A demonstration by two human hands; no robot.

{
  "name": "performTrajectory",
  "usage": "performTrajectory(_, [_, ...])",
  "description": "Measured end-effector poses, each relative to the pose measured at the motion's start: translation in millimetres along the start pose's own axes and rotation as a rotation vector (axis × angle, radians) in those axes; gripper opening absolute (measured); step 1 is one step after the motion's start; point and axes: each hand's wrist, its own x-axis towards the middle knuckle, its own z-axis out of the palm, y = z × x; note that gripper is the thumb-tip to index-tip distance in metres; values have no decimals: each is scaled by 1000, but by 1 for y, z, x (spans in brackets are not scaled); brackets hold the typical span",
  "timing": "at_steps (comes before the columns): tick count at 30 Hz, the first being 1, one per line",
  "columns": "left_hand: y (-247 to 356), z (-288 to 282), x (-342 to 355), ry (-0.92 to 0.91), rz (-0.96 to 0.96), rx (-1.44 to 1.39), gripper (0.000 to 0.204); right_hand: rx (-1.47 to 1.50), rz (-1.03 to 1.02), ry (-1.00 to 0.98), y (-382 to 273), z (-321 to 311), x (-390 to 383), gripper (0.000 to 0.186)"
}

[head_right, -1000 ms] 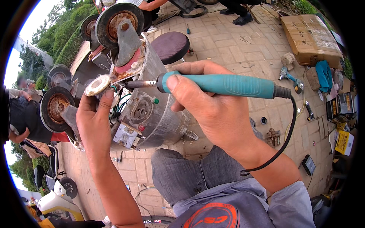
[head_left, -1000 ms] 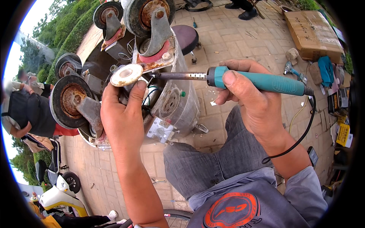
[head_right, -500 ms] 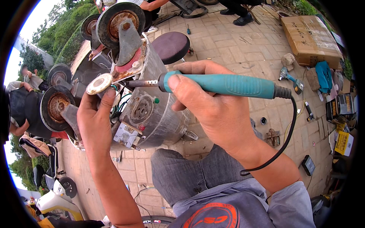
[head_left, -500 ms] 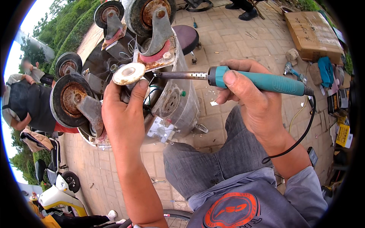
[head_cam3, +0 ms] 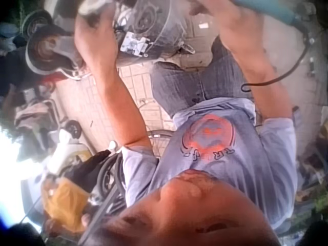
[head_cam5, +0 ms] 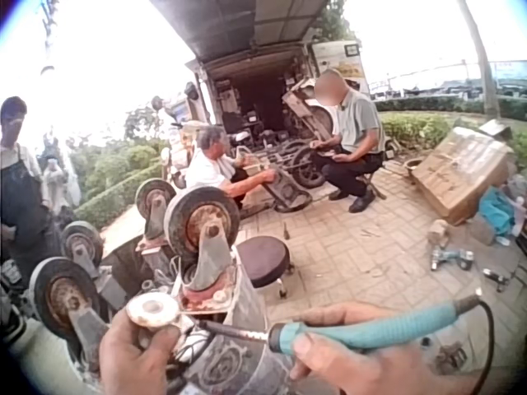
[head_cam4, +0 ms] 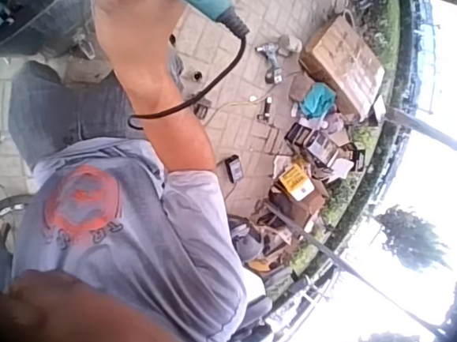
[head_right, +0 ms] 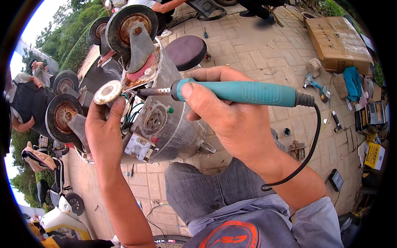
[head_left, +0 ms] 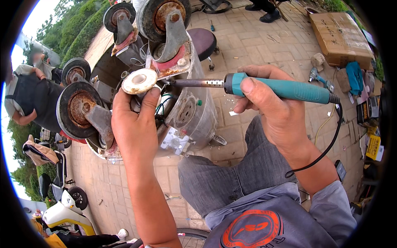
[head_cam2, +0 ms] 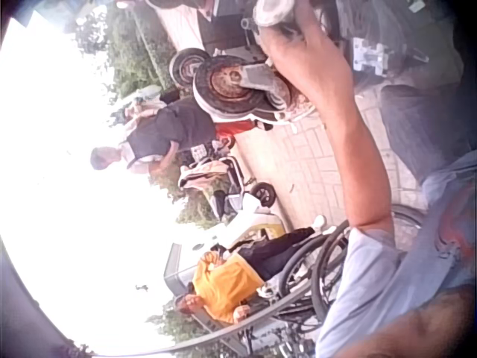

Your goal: The person uses a soldering iron to attach solder to wires on a metal cart with wheels. They also use pliers to strip wire insulation and a wrench to tighten a bolt on the cart.

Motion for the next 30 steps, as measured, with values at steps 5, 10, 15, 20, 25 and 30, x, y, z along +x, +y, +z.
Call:
performTrajectory(5, [1, -1, -1, 11, 14, -30, 29, -6, 3, -15, -1, 2, 1, 30])
performTrajectory(10, [0, -1, -1, 21, 25, -2, 29, -3, -11, -23, -2, 3, 0, 29])
performTrajectory(15, [0, -3, -2, 15, 36, 19, 30, -24, -23, -35, 0, 3, 0, 28])
performTrajectory(20, [1, -3, -2, -5, 22, -7, 29, -18, -33, -17, 2, 5, 0, 29])
performTrajectory(25, [2, -2, -1, -7, 21, 50, 28, -31, -29, -8, 1, 5, 0, 30])
performTrajectory(30, [4, -1, -1, -13, 7, 81, 29, -56, -42, -22, 1, 4, 0, 30])
